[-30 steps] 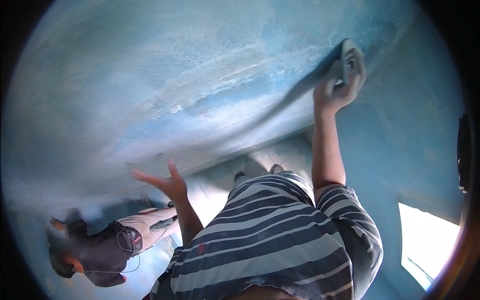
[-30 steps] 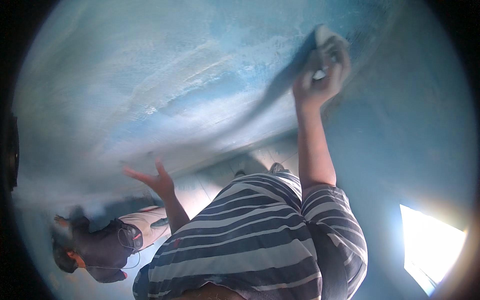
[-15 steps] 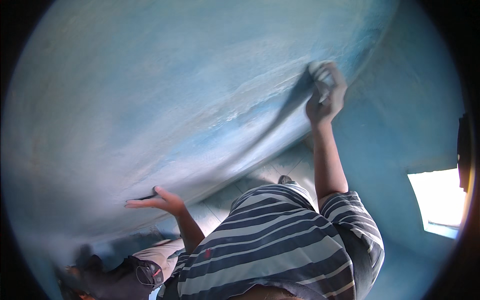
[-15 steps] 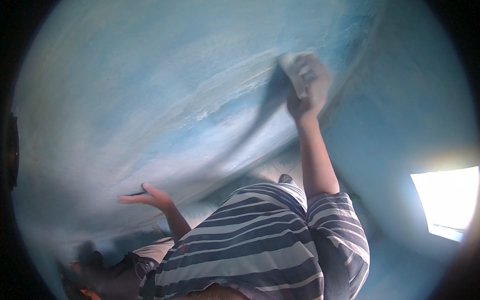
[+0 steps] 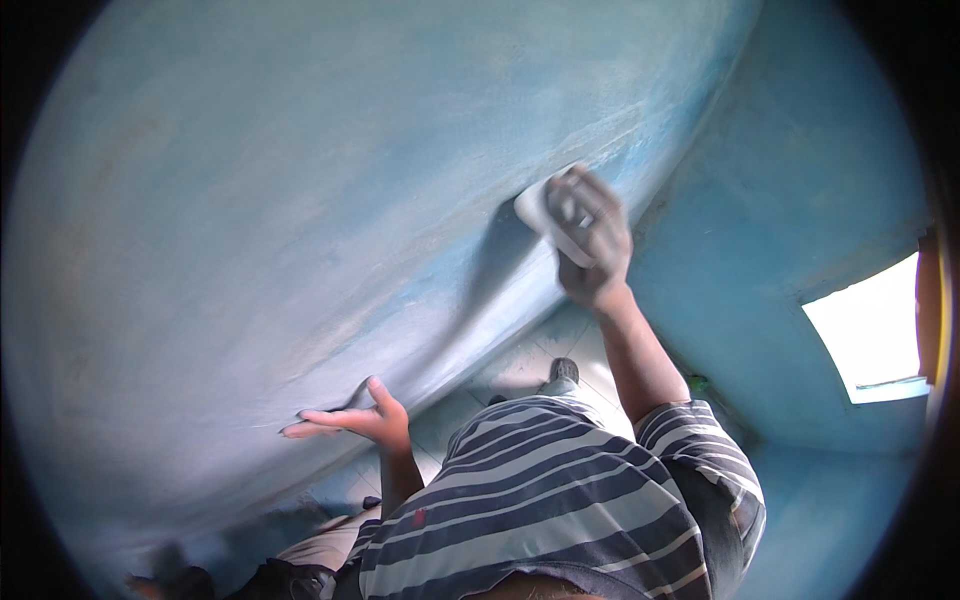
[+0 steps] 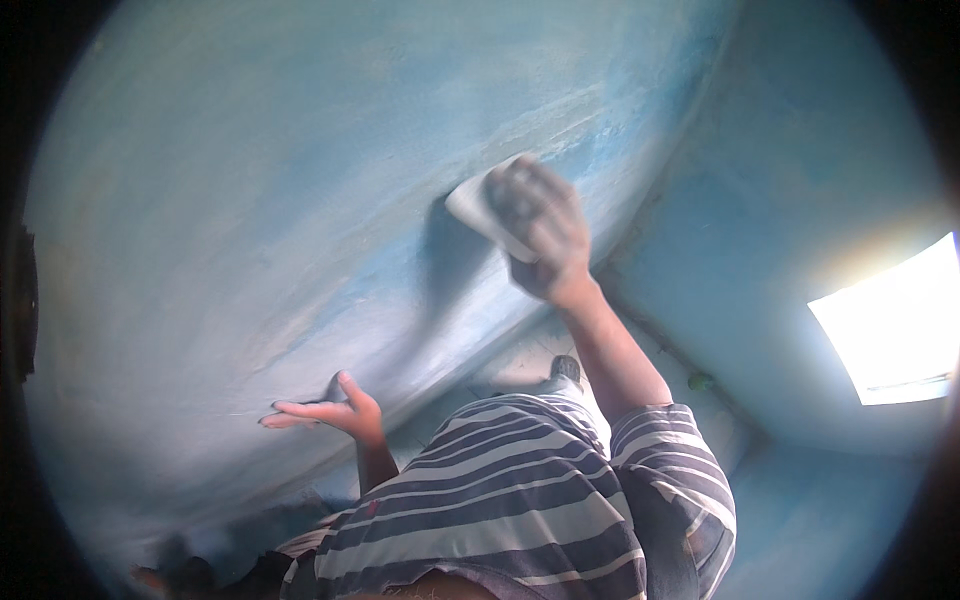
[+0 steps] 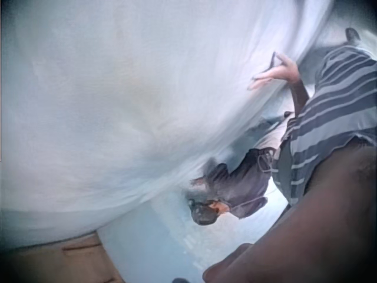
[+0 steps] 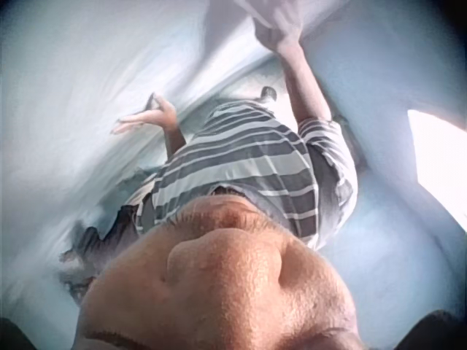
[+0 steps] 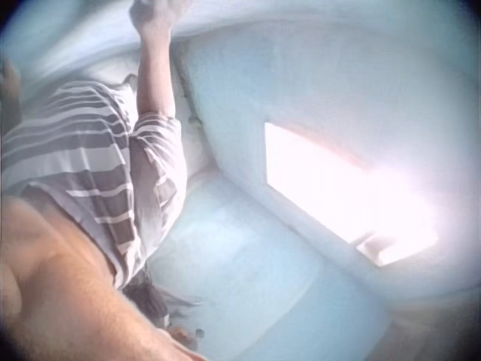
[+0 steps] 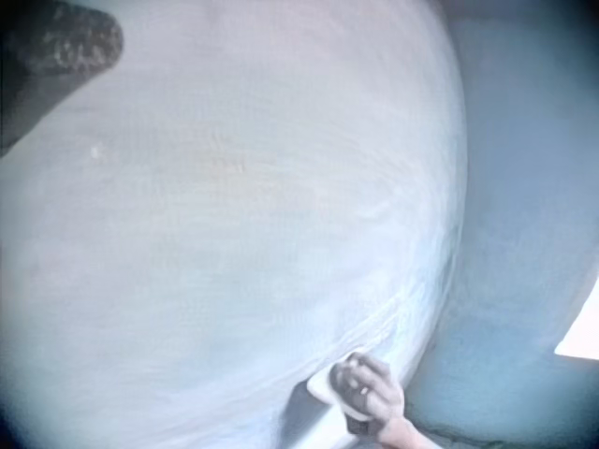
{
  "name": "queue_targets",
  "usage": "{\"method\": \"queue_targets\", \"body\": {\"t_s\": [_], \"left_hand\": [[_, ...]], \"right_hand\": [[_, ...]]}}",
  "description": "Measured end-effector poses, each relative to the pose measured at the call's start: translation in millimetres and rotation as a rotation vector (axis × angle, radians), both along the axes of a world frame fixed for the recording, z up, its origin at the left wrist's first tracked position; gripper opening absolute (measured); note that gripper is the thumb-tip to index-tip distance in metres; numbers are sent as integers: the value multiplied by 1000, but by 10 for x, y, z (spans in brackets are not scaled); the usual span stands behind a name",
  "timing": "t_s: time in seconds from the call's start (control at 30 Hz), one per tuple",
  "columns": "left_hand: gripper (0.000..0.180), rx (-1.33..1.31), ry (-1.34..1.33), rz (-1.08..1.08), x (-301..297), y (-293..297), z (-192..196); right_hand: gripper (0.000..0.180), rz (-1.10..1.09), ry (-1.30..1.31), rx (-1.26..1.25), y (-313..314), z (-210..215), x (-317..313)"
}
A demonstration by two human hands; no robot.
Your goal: The person uses a sanding block to smooth a section of the ceiling. They move the block back and forth across the surface in a repetitive motion.
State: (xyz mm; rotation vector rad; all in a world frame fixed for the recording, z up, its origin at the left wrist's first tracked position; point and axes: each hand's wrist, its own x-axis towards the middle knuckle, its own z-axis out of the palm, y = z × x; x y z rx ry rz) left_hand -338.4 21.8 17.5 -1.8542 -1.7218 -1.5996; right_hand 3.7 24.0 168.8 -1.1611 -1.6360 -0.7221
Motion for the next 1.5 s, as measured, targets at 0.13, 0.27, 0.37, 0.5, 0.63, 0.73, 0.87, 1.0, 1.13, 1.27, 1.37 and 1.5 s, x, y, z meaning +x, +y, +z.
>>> {"method": "queue_targets", "body": {"t_s": [0.13,0.27,0.37,0.5,0.63,0.73,0.87,1.0,1.13,1.27,1.37,1.5], "left_hand": [[109,-28,41,-68,-102,-105,91],[108,-88,62,-162,-261,-170,103],[111,-119,72,-169,-333,-189,42],[113,-134,99,-174,-343,-174,66],[111,-117,138,-169,-309,-158,127],[113,-133,142,-157,-341,-152,112],[114,-150,190,-192,-401,-148,137],[116,-167,184,-178,-404,-157,128],[119,-208,218,-168,-419,-141,99],[122,-212,272,-150,-447,-98,77],[123,-213,297,-154,-462,-96,103],[124,-211,362,-158,-519,-68,54]], "right_hand": [[17,-210,399,69,183,-34,146],[15,14,161,132,177,-95,-328],[11,-89,63,74,159,-52,-356],[12,-183,394,37,180,45,-157],[15,13,-27,-47,44,55,-637],[12,-149,266,86,243,9,-303],[21,-25,254,74,201,-15,-538],[20,-20,8,88,205,-75,-551],[15,-148,512,-36,200,71,-506],[21,23,-69,-26,111,217,-1059],[18,-124,278,147,370,-19,-551],[15,-43,278,94,272,65,-706]]}}
